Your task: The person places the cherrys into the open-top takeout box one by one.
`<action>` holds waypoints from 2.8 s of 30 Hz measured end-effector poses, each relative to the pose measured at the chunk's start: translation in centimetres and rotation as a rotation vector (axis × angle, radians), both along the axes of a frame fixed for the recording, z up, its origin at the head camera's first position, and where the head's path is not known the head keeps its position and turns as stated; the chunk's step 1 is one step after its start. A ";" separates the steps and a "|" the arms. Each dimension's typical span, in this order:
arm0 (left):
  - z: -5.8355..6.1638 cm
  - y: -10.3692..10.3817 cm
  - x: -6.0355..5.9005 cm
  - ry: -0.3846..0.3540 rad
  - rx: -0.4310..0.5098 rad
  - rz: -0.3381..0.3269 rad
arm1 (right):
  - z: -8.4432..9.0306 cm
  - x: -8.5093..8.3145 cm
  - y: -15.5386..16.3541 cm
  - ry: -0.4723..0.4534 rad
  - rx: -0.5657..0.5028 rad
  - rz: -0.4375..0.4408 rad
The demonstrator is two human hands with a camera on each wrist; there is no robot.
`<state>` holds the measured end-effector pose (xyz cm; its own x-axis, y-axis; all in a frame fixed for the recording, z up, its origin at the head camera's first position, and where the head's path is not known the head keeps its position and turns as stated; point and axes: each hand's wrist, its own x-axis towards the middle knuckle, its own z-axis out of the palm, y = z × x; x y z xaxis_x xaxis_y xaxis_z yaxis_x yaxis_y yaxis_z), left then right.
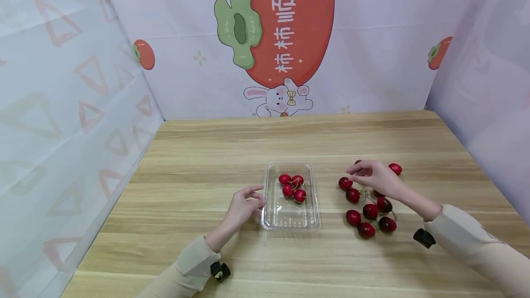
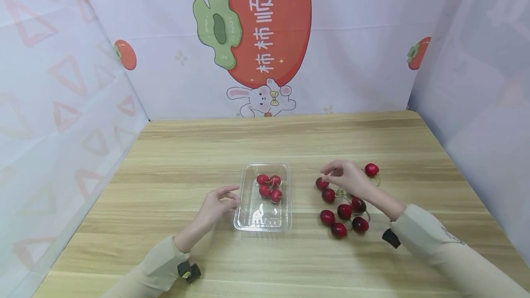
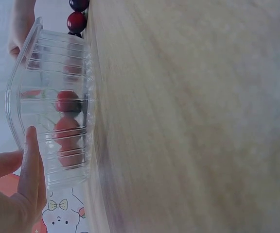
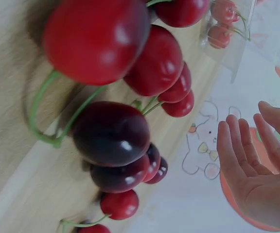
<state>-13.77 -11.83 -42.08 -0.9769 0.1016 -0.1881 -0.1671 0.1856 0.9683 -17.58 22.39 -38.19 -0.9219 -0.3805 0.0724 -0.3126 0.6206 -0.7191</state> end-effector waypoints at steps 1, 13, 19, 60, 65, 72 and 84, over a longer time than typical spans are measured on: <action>0.1 0.0 0.0 -0.002 0.001 0.000 | -0.1 0.1 0.2 0.019 0.006 -0.002; -0.1 0.0 0.0 -0.006 -0.006 0.004 | -1.6 0.4 3.1 0.158 0.005 -0.045; -0.2 0.1 -0.1 -0.010 -0.011 0.006 | -1.7 0.8 4.6 0.186 0.046 -0.089; 0.3 0.1 0.0 -0.018 0.016 0.008 | -4.7 -0.3 9.6 0.194 0.256 -0.156; 0.4 0.1 0.1 -0.018 0.018 0.003 | -4.8 -0.3 9.6 0.181 0.276 -0.153; 0.3 0.1 0.1 -0.018 0.028 0.000 | -5.0 -0.5 9.6 0.160 0.298 -0.159; 0.4 0.0 0.2 -0.007 0.047 -0.010 | -5.0 -0.6 9.6 0.146 0.324 -0.128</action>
